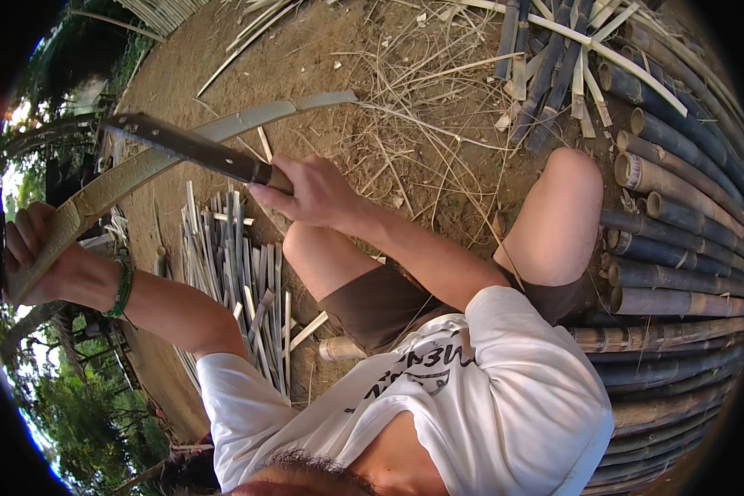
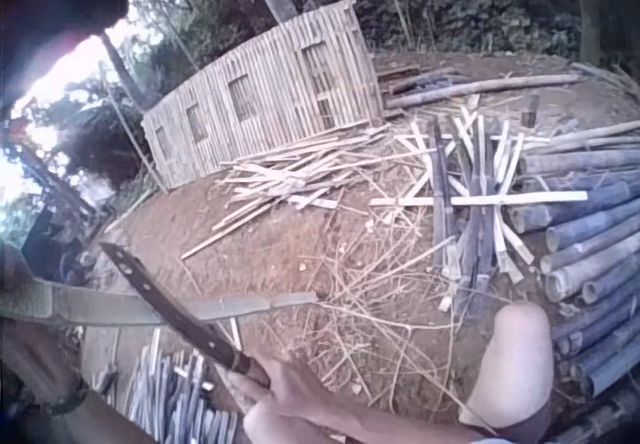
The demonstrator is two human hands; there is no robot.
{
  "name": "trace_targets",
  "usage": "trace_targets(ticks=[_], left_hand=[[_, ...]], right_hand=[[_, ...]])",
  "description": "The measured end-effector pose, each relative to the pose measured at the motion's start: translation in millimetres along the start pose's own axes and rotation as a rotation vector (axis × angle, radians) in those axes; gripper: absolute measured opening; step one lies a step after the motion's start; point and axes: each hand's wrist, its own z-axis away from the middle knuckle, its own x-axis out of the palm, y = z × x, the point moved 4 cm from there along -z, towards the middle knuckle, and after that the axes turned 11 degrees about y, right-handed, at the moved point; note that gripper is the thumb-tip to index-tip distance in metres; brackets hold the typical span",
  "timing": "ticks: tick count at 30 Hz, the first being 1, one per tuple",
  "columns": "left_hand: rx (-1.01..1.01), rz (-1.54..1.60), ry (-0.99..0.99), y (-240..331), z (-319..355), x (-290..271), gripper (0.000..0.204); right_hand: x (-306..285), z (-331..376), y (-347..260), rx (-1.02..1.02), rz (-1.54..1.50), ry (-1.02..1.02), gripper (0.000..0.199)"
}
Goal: The person shaves a piece of bamboo using a knife, removing thin layers from the surface.
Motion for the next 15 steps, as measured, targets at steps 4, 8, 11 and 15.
trace_targets(ticks=[4,8,11,15], left_hand=[[-0.014,0.065,-0.009,-8.1,-12.7,4.8,0.030],[-0.017,0.042,-0.086,2.6,4.8,12.2,0.031],[0.035,0.015,-0.104,5.0,-4.7,-5.5,0.036],[0.077,0.084,-0.085,11.0,-13.7,-11.4,0.041]], right_hand=[[-35.2,14.8,162.4,0.670,0.214,-0.035,0.053],[-27.4,37.7,157.2,0.860,0.166,-0.057,0.054],[-18.8,26.5,106.5,0.434,0.079,-0.012,0.054],[-24.0,5.5,107.1,0.258,0.084,-0.055,0.057]])
